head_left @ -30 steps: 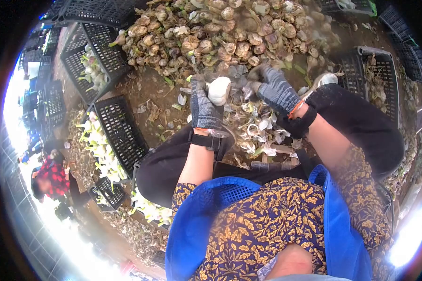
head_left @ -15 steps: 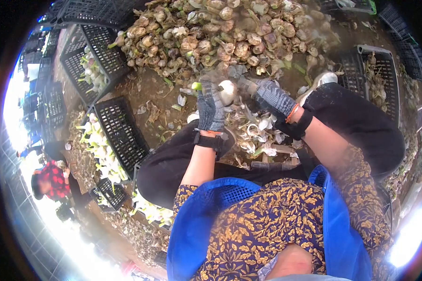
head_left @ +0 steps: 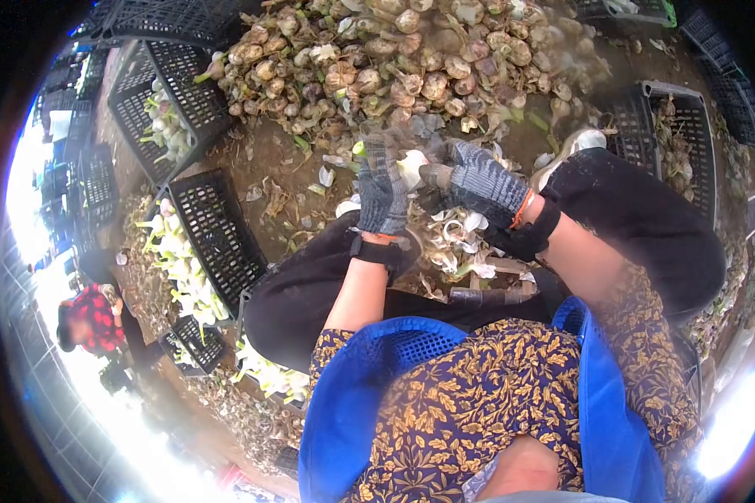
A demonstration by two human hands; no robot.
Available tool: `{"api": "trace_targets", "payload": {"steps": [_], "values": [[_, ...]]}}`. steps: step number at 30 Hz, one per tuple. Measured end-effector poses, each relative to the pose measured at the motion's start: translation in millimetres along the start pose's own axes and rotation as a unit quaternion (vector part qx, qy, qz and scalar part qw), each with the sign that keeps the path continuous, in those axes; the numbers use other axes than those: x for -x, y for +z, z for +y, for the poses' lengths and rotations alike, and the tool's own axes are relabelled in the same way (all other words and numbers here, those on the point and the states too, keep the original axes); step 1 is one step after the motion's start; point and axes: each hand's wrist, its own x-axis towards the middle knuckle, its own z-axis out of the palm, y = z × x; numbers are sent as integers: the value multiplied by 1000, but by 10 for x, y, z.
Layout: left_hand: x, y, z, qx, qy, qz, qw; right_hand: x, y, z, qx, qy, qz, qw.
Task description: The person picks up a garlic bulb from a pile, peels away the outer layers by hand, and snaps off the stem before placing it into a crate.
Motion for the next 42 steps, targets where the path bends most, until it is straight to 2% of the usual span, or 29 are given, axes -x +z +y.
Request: {"api": "trace_targets", "payload": {"steps": [1,2,6,7,8,12,14,15,16,17,18,19,21,23,25,26,27,28,29,30,31,33,34,35,37,38,39,41,42], "values": [[7,19,-50,-114,108,55,986,-1,6,10,-3,-17,4,1000],[5,34,-101,-224,214,110,944,-8,9,22,-6,-35,8,999],[6,-27,60,-248,217,108,938,-54,19,120,10,-25,14,1000],[54,-109,425,-71,50,73,994,-31,20,92,21,-27,20,999],[80,-139,633,111,-119,34,986,-14,22,77,32,-29,26,999],[78,-71,590,187,-79,124,971,17,73,60,42,-24,52,997],[44,-104,549,40,-25,172,984,43,72,1,43,-58,61,996],[15,-103,542,39,-26,172,984,32,83,19,43,-57,60,996],[-30,-101,539,225,-123,177,950,8,94,46,-19,-44,58,997],[-58,-100,538,400,-213,174,874,-9,101,57,-82,-32,55,995],[-56,-142,680,517,-221,113,819,9,78,-4,-52,-35,80,995],[-142,-155,493,581,-272,144,754,22,63,-28,-52,-36,79,995],[-113,-221,596,628,-303,168,696,37,17,-45,-234,-21,129,963],[-124,-297,555,652,-288,155,684,-20,-75,81,-225,-16,136,965],[-103,-314,530,675,-274,141,671,-47,-142,165,-170,-58,67,982],[-97,-309,533,669,-284,152,670,-44,-220,174,80,-72,7,994],[-104,-307,535,662,-294,163,670,-35,-216,162,80,-74,8,994],[-111,-304,530,670,-297,161,661,2,-201,162,287,-218,33,932],[-115,-286,524,670,-298,160,661,45,-190,171,475,-346,54,807],[-112,-276,568,656,-306,165,670,35,-91,164,362,-227,114,897],[-106,-270,591,641,-314,169,679,33,-22,117,361,-225,114,898],[-92,-275,595,644,-314,139,684,25,66,-60,168,-308,136,927],[-89,-281,586,646,-314,111,687,33,128,-180,155,-364,150,906],[-102,-259,485,645,-313,109,689,14,144,-154,154,-364,153,906],[-131,-246,272,733,-234,21,638,-36,186,-96,203,-388,99,894],[-87,-316,222,725,-246,10,644,40,182,-92,228,-387,36,893],[-91,-320,313,724,-244,9,645,76,177,-7,333,-355,-105,867],[-110,-265,497,612,-299,179,710,199,85,-61,313,-187,-264,893],[-107,-287,441,640,-288,157,695,189,75,-20,317,-186,-259,893]]}}
